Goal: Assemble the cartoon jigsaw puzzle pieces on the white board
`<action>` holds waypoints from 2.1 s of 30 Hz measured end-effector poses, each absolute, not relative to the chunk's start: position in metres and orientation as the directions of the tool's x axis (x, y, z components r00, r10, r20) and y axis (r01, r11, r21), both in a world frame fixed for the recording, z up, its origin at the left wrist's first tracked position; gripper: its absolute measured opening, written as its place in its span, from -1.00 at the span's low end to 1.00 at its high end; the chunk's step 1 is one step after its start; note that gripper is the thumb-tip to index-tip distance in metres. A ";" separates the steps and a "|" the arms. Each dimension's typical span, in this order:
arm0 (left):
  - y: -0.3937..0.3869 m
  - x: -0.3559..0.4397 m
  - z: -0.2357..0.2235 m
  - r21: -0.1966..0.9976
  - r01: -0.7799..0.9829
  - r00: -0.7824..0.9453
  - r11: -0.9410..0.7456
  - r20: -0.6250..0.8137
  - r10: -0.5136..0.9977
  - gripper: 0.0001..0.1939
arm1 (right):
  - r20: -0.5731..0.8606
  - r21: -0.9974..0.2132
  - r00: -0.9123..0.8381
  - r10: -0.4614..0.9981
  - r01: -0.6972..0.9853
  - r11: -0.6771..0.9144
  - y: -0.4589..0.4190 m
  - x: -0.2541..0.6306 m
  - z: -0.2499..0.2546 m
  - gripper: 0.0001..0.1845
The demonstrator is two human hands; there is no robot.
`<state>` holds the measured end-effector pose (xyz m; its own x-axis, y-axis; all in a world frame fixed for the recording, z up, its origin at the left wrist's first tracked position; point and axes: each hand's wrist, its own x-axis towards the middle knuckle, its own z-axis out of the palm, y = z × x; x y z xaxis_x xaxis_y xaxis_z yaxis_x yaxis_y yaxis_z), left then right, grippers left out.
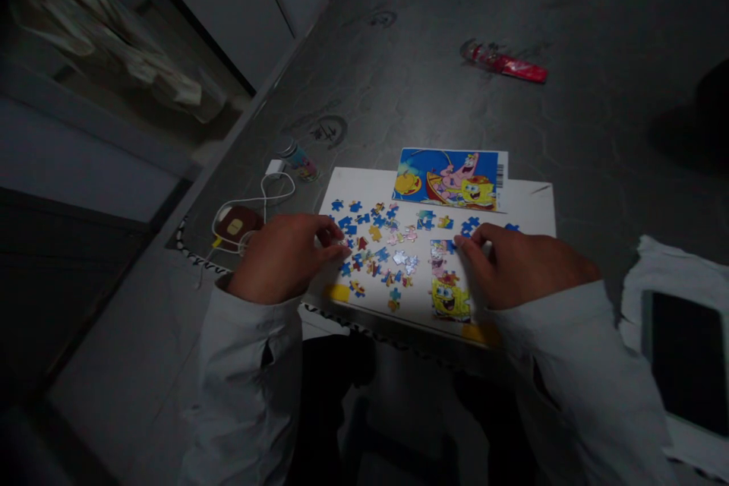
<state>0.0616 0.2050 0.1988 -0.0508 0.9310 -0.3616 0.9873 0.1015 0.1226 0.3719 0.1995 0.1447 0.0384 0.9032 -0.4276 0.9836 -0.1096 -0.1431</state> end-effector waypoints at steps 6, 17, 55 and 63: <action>0.211 0.063 0.195 0.161 0.977 -0.070 0.139 -0.371 0.926 -0.88 | -0.351 -0.173 0.044 0.935 0.979 -0.111 0.193 0.374 0.141 -0.27; 0.210 0.039 0.210 0.104 0.960 -0.220 0.259 -0.290 0.931 -0.81 | -0.377 -0.132 0.107 0.920 0.977 -0.168 0.193 0.370 0.150 -0.31; 0.215 0.037 0.191 0.114 0.975 -0.136 0.191 -0.375 0.917 -0.84 | -0.267 -0.122 0.121 0.956 0.980 -0.158 0.183 0.370 0.148 -0.33; 0.214 0.042 0.207 0.088 0.973 -0.168 0.214 -0.368 0.914 -0.70 | -0.272 -0.119 0.188 0.944 0.967 -0.227 0.182 0.365 0.163 -0.41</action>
